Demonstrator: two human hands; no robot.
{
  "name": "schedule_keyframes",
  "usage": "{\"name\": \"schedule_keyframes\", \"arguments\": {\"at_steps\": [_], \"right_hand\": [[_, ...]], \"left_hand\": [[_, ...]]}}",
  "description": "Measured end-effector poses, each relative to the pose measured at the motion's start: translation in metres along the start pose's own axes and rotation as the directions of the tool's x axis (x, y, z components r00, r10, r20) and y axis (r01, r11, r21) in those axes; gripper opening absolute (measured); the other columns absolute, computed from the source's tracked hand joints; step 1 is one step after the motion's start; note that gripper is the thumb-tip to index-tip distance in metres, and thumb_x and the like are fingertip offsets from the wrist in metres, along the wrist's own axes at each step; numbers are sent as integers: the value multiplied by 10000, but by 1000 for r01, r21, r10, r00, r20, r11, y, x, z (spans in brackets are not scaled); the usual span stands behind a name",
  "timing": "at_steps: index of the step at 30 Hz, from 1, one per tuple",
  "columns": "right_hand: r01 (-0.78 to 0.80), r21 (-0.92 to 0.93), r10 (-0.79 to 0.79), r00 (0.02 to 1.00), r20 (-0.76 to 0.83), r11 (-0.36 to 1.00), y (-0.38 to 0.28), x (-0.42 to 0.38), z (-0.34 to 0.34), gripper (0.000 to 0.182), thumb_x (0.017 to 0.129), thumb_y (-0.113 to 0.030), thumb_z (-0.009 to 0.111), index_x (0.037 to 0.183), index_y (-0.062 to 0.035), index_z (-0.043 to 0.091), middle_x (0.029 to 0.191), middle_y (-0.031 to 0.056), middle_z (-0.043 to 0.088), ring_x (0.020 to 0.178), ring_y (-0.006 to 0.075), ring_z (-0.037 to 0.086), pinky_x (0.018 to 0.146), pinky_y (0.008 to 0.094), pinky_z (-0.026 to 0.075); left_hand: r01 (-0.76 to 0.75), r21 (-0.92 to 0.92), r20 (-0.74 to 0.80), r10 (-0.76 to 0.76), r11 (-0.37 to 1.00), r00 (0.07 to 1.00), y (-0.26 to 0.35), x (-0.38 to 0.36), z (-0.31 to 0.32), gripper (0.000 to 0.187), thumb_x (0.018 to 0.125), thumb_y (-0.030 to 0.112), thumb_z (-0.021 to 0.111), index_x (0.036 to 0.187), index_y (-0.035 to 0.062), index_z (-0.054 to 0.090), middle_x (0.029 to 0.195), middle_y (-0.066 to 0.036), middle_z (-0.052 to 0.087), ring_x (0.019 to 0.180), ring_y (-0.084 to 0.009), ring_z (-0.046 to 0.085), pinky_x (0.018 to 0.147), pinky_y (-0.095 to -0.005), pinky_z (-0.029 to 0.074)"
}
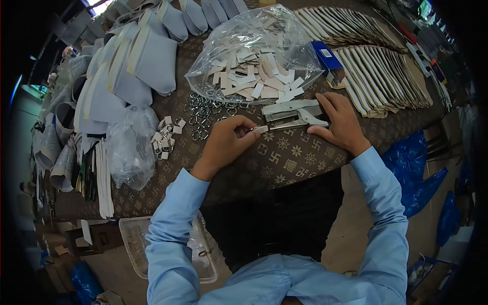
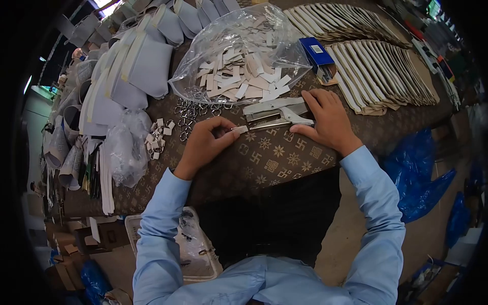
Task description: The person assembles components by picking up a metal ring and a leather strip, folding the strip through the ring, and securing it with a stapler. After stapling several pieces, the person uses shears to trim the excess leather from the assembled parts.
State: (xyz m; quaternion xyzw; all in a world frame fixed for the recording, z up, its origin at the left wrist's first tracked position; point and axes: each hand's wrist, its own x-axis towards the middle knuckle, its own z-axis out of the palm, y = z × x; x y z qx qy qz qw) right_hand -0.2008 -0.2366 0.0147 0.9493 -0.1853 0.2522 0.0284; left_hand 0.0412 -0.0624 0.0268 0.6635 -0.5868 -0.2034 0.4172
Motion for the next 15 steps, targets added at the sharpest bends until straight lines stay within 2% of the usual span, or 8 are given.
{"name": "schedule_keyframes", "arguments": {"at_steps": [2,3,5,6,10,11,13,15], "right_hand": [[21,8,-20,998,-56,1000,1,-1,3,748,709,-534,688,1191,9,508,1135,165,509,1048,339,488,907,418,398],[36,9,-35,998,-60,999,1,-2,2,748,709,-534,688,1191,9,508,1135,165,509,1048,339,488,907,418,398],[-35,60,35,999,9,998,0,-4,1,721,728,-471,698,1257,-31,481,1226,167,484,1117,359,461,948,426,383],[-36,51,36,999,5,998,0,-3,-1,705,735,-450,699,1259,-31,482,1239,167,479,1127,361,459,950,427,383],[-45,157,54,997,-53,987,5,-12,9,610,765,-348,691,1249,-32,496,1277,188,464,1175,369,441,970,422,376],[-87,222,95,995,-24,971,7,-16,9,557,819,-322,651,1274,-49,482,1315,183,437,1210,363,421,986,434,364],[-25,223,46,995,-90,975,7,-24,10,454,896,-261,578,1282,-44,479,1337,169,421,1237,353,404,981,442,368],[-12,234,39,993,-110,972,0,-16,9,419,917,-232,553,1282,-40,478,1337,164,423,1240,349,404,978,443,371]], "left_hand": [[158,-182,135,-135,971,982,1,0,-10,158,797,120,686,858,-16,634,741,-41,630,623,-56,544,590,-213,452],[156,-181,120,-136,971,983,1,-2,-12,158,797,120,686,858,-16,634,741,-41,630,623,-56,544,590,-213,452],[180,-450,132,-134,875,982,2,-7,-17,163,820,129,671,870,-21,630,765,-35,633,652,-59,567,598,-206,467],[171,-438,79,-151,883,985,3,-12,-22,163,820,129,671,870,-21,630,765,-35,633,652,-59,567,598,-206,467],[263,-658,186,-187,706,965,14,-65,-65,159,866,121,613,939,-19,595,814,-93,654,706,-133,633,641,-241,517],[254,-644,90,-258,721,962,15,-91,-85,159,866,121,613,939,-19,595,814,-93,654,706,-133,633,641,-241,517],[126,-829,-77,-335,544,939,21,-127,-108,136,872,74,579,982,-7,587,848,-127,655,689,-185,647,648,-280,534],[-23,-771,-357,-403,636,843,5,-170,-133,152,880,82,562,988,-25,556,841,-158,652,688,-211,652,644,-309,549]]}}
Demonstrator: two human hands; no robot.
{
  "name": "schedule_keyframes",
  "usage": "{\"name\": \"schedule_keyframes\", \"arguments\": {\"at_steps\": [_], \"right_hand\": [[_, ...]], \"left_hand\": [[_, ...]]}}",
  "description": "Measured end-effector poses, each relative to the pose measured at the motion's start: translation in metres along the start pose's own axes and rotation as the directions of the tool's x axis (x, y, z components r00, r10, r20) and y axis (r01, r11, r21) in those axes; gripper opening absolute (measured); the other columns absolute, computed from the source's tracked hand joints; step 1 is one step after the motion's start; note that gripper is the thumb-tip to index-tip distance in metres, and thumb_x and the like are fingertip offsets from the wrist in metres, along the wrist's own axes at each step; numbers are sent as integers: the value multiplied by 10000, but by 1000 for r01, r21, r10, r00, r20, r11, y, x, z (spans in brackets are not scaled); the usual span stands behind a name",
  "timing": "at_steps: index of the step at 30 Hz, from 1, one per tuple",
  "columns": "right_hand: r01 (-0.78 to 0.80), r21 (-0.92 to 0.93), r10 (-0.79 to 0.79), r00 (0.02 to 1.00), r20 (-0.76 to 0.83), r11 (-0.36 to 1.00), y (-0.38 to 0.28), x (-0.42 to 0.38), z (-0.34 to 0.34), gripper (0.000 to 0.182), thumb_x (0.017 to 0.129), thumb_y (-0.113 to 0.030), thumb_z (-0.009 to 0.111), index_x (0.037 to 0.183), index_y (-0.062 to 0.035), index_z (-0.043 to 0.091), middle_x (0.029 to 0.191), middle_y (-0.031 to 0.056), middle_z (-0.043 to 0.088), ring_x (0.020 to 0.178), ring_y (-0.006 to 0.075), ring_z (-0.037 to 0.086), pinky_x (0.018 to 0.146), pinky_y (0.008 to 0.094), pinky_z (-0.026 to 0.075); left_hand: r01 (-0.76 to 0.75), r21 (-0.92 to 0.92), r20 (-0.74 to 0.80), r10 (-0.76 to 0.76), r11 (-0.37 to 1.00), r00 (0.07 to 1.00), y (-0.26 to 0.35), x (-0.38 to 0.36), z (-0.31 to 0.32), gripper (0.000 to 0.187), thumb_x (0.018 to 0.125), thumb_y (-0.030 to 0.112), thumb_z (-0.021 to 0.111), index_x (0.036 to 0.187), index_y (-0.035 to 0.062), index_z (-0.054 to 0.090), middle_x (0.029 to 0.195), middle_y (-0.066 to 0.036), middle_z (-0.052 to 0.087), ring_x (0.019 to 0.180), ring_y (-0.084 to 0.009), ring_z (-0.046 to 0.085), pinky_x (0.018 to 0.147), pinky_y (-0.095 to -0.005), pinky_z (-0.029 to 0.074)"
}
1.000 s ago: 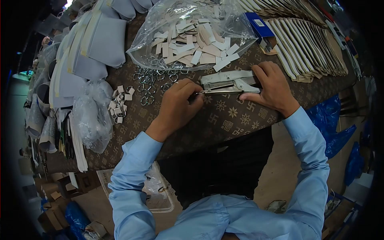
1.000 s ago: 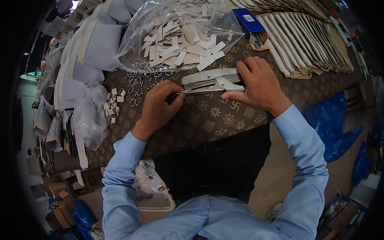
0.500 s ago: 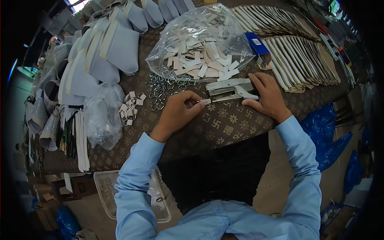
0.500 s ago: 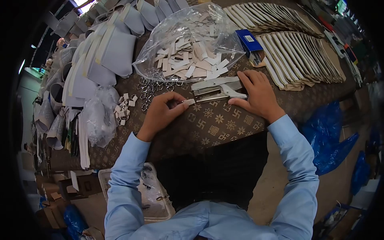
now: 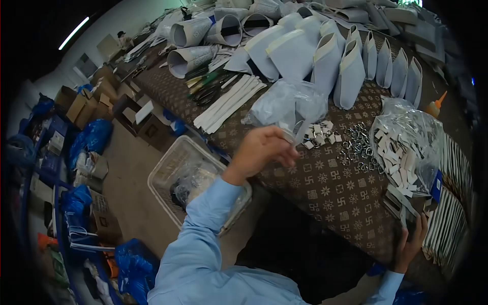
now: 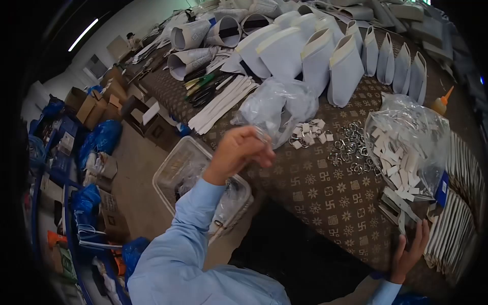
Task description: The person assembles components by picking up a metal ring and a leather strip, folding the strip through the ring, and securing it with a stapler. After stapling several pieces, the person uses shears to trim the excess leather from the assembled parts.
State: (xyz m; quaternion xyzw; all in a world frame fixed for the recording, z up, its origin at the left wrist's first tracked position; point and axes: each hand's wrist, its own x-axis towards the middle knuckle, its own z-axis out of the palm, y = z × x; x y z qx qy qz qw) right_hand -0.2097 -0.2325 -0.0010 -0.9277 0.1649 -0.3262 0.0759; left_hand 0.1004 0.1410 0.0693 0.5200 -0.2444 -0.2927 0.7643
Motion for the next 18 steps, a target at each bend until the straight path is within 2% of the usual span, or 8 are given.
{"name": "schedule_keyframes", "arguments": {"at_steps": [4,7,8,10,11,14,15,18], "right_hand": [[42,-16,-42,999,7,999,-25,11,-4,352,916,-119,533,1247,-5,494,1292,169,465,1198,334,452,952,418,397],[52,23,-52,999,13,998,-42,16,1,309,901,-67,542,1198,17,524,1230,177,509,1140,331,500,919,398,421],[48,62,-49,999,13,997,-48,17,5,287,892,-49,549,1168,28,539,1192,180,532,1106,330,523,900,390,433],[35,93,-38,999,28,995,-63,19,10,271,888,-44,552,1148,34,548,1164,180,544,1079,331,535,890,388,437],[22,125,-27,999,45,992,-69,21,14,256,885,-39,554,1127,40,556,1135,180,555,1052,332,547,880,387,442],[35,128,-42,998,52,991,-75,17,27,249,879,-39,560,1114,45,556,1121,179,557,1042,330,549,876,387,443],[37,126,-44,998,50,991,-76,16,28,249,879,-39,560,1114,45,556,1121,179,557,1042,330,549,876,387,443],[16,104,-21,999,40,994,-77,13,29,252,877,-41,564,1112,46,555,1130,181,554,1050,330,546,878,385,442]], "left_hand": [[-191,293,-452,312,937,836,27,-19,-98,146,882,100,560,948,-30,561,844,-153,656,706,-180,646,647,-291,536],[-45,590,-592,469,806,655,40,-5,-182,158,883,133,565,932,-16,580,772,-124,648,690,-166,627,634,-319,508],[-51,592,-588,474,804,655,44,3,-210,158,883,133,565,932,-16,580,772,-124,648,690,-166,627,634,-319,508],[447,774,-621,400,450,674,48,24,-255,166,896,159,538,925,3,585,781,-150,627,740,-243,623,674,-374,491],[435,780,-612,409,450,677,48,37,-264,166,896,159,538,925,3,585,781,-150,627,740,-243,623,674,-374,491],[571,816,-535,490,88,688,43,68,-273,173,901,139,483,1017,22,536,1000,-212,586,928,-376,565,778,-440,459],[571,816,-535,491,90,687,39,70,-278,173,901,139,483,1017,22,536,1000,-212,586,928,-376,565,778,-440,459],[570,778,-340,586,-264,735,28,76,-293,187,882,135,501,1034,28,512,1018,-222,578,925,-377,566,800,-463,451]]}}
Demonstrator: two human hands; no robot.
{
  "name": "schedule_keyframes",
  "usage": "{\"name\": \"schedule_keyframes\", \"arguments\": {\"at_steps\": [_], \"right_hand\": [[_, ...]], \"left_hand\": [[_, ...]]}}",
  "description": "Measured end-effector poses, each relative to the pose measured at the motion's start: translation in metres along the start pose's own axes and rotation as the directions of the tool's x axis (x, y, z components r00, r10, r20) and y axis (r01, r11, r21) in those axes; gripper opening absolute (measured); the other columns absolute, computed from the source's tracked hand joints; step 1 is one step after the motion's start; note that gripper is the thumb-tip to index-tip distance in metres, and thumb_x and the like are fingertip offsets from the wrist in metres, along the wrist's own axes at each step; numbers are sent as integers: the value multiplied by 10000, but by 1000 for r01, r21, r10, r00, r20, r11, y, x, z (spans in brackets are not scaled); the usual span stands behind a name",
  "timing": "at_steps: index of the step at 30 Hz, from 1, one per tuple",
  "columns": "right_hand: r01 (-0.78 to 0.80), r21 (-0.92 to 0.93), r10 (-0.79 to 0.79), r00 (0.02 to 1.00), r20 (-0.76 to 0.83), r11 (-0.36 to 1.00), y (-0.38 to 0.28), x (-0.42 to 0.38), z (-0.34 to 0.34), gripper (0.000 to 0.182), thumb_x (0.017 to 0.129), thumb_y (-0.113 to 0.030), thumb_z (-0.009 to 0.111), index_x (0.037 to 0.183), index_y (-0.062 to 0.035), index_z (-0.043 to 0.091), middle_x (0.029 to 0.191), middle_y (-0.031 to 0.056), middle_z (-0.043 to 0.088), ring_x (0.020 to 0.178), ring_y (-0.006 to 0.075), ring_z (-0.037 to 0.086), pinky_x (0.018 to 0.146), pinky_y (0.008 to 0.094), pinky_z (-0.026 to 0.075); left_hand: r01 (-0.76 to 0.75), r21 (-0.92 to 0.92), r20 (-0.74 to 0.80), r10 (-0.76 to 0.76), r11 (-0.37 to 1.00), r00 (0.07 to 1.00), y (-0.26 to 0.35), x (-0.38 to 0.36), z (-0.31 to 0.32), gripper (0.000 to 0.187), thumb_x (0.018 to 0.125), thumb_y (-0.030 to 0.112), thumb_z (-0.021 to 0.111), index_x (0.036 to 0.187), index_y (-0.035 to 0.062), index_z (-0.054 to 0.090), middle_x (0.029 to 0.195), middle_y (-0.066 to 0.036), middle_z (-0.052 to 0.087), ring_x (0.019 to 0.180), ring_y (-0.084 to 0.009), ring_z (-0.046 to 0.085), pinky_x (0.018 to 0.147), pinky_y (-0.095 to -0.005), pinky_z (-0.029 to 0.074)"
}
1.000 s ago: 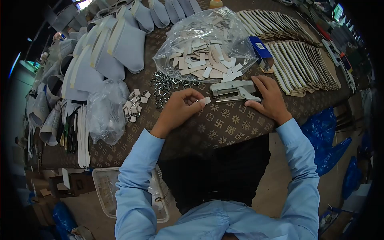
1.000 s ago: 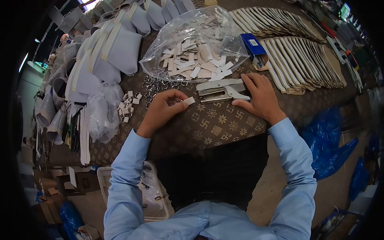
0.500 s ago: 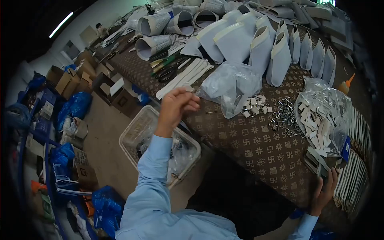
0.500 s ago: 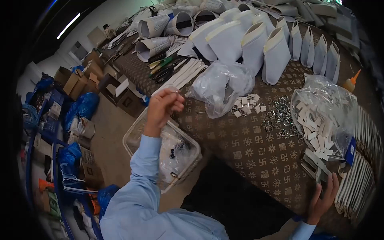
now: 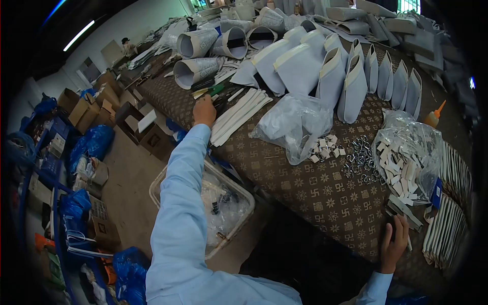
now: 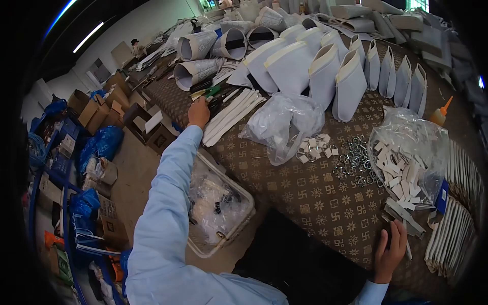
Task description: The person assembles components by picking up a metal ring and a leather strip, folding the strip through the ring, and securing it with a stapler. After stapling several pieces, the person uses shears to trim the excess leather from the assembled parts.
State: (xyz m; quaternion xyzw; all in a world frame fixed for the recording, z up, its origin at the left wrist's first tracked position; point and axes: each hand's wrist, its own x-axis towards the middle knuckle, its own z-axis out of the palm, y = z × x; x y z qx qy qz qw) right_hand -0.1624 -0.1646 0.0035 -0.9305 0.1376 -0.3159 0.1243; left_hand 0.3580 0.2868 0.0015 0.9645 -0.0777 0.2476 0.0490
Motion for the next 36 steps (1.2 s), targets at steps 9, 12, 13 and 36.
{"name": "schedule_keyframes", "arguments": {"at_steps": [9,12,13,36], "right_hand": [[-83,27,83,996,-10,996,-3,-2,4,223,884,-50,553,1080,56,570,1156,179,549,1075,326,537,897,380,434],[-82,18,82,997,-10,997,-1,-6,3,226,884,-55,555,1081,56,571,1160,179,549,1078,324,537,896,380,436],[-81,16,81,997,-8,997,-3,-6,2,224,885,-55,555,1078,56,573,1161,178,549,1079,324,537,895,380,436],[-369,915,75,930,361,164,-175,-31,84,228,909,-85,545,1078,62,584,977,154,625,840,200,625,766,303,523]], "left_hand": [[-90,50,-48,92,995,995,-9,-20,-15,168,863,136,511,1011,59,501,750,-178,623,745,-350,598,738,-443,416],[26,99,53,-31,995,998,-16,-38,-24,166,885,150,489,1016,49,481,696,-193,608,683,-371,584,749,-451,411],[76,78,48,-80,994,996,-19,-46,-30,161,898,151,473,1018,44,482,704,-201,605,695,-373,580,750,-456,410],[43,-978,122,-396,-202,910,16,-198,-155,143,940,174,479,891,40,471,723,1,433,535,-81,398,470,-253,345]]}}
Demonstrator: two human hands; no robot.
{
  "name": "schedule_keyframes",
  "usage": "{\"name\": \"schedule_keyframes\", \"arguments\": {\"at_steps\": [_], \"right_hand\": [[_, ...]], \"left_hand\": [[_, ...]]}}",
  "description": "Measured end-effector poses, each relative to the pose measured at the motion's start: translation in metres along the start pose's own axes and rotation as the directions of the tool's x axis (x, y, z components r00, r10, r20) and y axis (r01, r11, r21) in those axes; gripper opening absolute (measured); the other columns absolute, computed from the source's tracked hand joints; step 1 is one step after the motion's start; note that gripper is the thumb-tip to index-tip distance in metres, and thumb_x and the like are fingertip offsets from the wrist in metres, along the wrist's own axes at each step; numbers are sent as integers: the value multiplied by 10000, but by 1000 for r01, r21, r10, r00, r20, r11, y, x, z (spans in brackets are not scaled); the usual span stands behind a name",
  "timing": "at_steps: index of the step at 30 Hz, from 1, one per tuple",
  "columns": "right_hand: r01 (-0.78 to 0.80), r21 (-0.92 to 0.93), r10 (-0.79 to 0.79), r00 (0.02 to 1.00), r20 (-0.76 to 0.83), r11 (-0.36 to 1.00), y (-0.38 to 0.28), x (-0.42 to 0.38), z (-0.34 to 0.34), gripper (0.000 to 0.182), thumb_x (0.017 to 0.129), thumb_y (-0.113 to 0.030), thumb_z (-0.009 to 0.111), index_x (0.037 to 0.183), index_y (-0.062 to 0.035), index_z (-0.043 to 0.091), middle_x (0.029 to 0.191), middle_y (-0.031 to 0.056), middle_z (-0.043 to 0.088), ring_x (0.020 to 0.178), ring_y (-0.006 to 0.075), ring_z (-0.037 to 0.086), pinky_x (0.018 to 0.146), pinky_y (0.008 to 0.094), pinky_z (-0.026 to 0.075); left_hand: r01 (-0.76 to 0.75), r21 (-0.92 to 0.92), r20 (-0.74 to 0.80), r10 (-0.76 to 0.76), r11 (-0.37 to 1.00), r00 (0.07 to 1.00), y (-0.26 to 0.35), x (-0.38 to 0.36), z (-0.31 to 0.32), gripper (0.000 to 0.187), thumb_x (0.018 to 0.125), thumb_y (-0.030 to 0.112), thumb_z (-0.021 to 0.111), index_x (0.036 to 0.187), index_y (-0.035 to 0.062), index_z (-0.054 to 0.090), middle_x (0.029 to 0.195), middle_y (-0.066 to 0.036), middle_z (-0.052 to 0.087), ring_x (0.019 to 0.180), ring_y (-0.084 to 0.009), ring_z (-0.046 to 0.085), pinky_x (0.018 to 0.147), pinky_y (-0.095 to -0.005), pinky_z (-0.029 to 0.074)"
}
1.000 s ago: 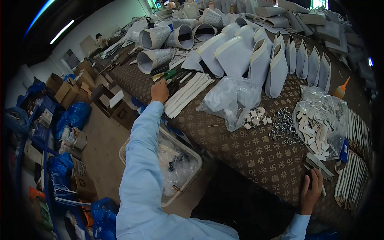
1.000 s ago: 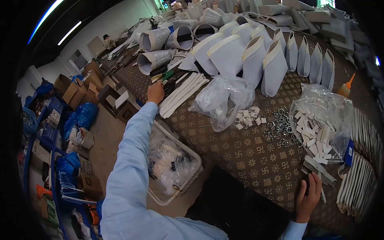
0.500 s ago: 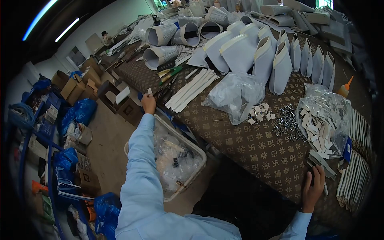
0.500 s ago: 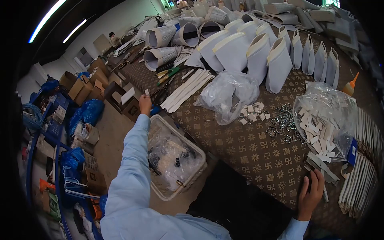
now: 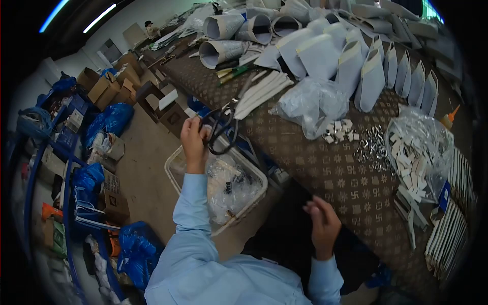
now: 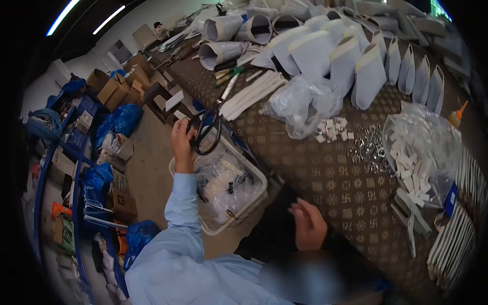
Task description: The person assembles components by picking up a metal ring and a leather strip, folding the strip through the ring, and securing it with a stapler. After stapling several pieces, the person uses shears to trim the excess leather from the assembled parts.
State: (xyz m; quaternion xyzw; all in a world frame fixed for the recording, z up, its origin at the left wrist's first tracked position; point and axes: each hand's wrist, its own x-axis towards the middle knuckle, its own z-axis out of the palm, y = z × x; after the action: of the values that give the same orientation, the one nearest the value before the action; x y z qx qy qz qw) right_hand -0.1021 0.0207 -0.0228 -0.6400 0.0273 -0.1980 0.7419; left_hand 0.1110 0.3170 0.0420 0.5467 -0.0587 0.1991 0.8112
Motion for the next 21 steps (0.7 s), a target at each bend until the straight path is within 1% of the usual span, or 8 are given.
{"name": "schedule_keyframes", "arguments": {"at_steps": [2,5,7,14,15,18,20,21], "right_hand": [[-200,323,138,969,206,925,7,14,26,360,934,-188,525,1200,54,506,1027,138,614,929,210,614,828,328,506],[-148,734,-45,971,236,662,20,19,34,389,942,-236,519,1230,22,480,1086,87,591,992,141,574,867,289,462],[-10,508,-56,992,114,861,22,4,-2,400,936,-249,522,1231,18,477,1083,68,584,983,135,568,864,278,452],[96,578,-97,995,-30,810,-31,-49,-67,530,858,-227,628,1268,45,431,1025,60,559,980,128,531,912,280,406],[102,574,-89,995,-50,813,-31,-54,-71,530,858,-227,628,1268,45,431,1025,60,559,980,128,531,912,280,406],[137,505,-67,986,-154,852,-27,-70,-85,653,801,-368,701,1233,53,450,962,61,563,907,146,552,840,295,448],[76,423,24,974,-225,903,-27,-80,-101,797,652,-538,747,1178,3,488,770,44,510,690,182,529,642,326,482],[72,349,47,946,-319,935,-36,-81,-100,849,626,-688,667,1092,5,512,709,24,471,618,151,494,551,298,454]], "left_hand": [[99,28,121,-102,995,987,8,-63,57,151,942,177,483,876,42,464,653,5,415,488,-71,372,447,-246,333],[378,64,270,-380,924,885,0,-142,129,165,943,190,487,867,46,458,525,13,348,411,-77,329,417,-230,303],[461,79,329,-459,884,825,-24,-178,159,168,946,197,477,859,55,455,506,19,350,399,-72,320,404,-214,281],[636,227,536,-640,738,551,-53,-245,212,157,944,193,486,883,48,482,585,15,456,491,-20,389,453,-174,309],[629,307,610,-655,714,446,-58,-248,214,164,939,188,498,885,35,506,624,8,492,533,-25,422,481,-181,331],[494,447,736,-620,746,270,-60,-255,226,178,928,182,521,888,11,547,691,-7,551,608,-43,477,536,-208,373],[308,518,816,-569,798,103,-65,-251,230,185,912,175,544,913,-7,575,761,-32,616,653,-104,545,590,-259,428],[316,536,800,-591,783,107,-64,-248,229,185,912,175,544,913,-7,575,761,-32,616,653,-104,545,590,-259,428]]}}
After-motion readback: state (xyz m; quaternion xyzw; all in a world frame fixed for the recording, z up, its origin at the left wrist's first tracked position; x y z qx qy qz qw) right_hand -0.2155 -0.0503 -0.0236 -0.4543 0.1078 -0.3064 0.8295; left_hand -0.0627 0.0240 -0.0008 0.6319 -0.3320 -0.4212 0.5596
